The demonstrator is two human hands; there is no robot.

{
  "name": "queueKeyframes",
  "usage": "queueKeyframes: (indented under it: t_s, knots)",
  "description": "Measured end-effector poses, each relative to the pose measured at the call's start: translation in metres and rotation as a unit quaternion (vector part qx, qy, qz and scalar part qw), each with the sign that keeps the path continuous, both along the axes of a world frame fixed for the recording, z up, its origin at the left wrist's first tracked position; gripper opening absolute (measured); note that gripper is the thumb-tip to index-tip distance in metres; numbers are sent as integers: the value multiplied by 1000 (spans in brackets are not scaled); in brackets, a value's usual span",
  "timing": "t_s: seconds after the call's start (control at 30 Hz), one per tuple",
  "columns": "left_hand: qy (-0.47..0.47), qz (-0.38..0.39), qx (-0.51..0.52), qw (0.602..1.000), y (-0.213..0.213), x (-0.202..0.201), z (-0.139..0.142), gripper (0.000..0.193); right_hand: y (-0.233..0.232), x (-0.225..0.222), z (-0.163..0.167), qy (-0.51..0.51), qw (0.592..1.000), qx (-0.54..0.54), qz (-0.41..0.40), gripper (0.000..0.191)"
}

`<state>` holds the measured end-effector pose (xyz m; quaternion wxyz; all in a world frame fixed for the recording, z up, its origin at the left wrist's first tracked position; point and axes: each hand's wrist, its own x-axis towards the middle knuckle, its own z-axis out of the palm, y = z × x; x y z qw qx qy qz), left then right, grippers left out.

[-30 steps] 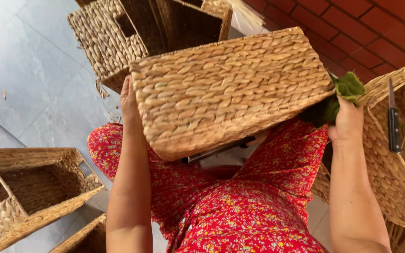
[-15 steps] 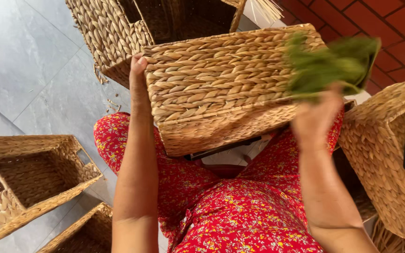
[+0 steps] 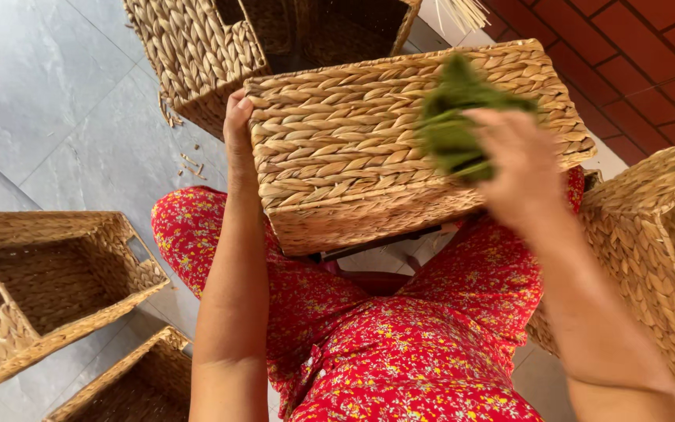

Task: The person sits on the floor and wipes woven wicker storage baskets with a green cloth, first cleaning the outer sides of a basket resting on their lap, then reaching inside to wipe the interior surfaces, turning the basket as they work.

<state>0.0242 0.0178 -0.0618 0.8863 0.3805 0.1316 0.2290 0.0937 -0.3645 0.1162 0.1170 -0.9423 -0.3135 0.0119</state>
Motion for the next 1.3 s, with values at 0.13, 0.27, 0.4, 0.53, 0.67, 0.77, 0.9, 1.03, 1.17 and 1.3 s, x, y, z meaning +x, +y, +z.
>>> queueKeyframes:
  t_s: [0.13,0.27,0.4,0.53,0.67,0.77,0.9,1.03,1.17,1.3]
  knots:
    - [-14,6,22,1000,-4,-7,-10,48,-66,30,-8,-75,996,8,-49,28]
    - [-21,8,34,999,-6,-8,0,50,-50,25,-19,-35,992,40,-113,40]
    - [-29,4,19,999,-17,-19,23,49,34,-29,-14,-82,991,93,51,66]
    - [-33,-22,52,998,-34,-41,46,42,132,-93,4,46,961,132,239,69]
    - [-22,-28,21,999,-30,-54,42,35,156,-97,-3,3,954,124,271,60]
    - [-17,-11,64,998,-16,-52,22,34,119,-67,-23,5,965,107,238,61]
    - [-51,24,56,997,-11,-47,1,37,43,0,-37,-89,992,40,85,59]
    - [-55,10,89,994,-23,-56,8,39,-29,18,-35,-133,990,42,-23,33]
    - [-76,-2,57,996,-33,-62,22,38,-51,-14,-33,-91,984,146,-34,41]
    - [-62,-23,174,983,-18,-60,30,38,-33,-40,-20,-72,993,91,-4,76]
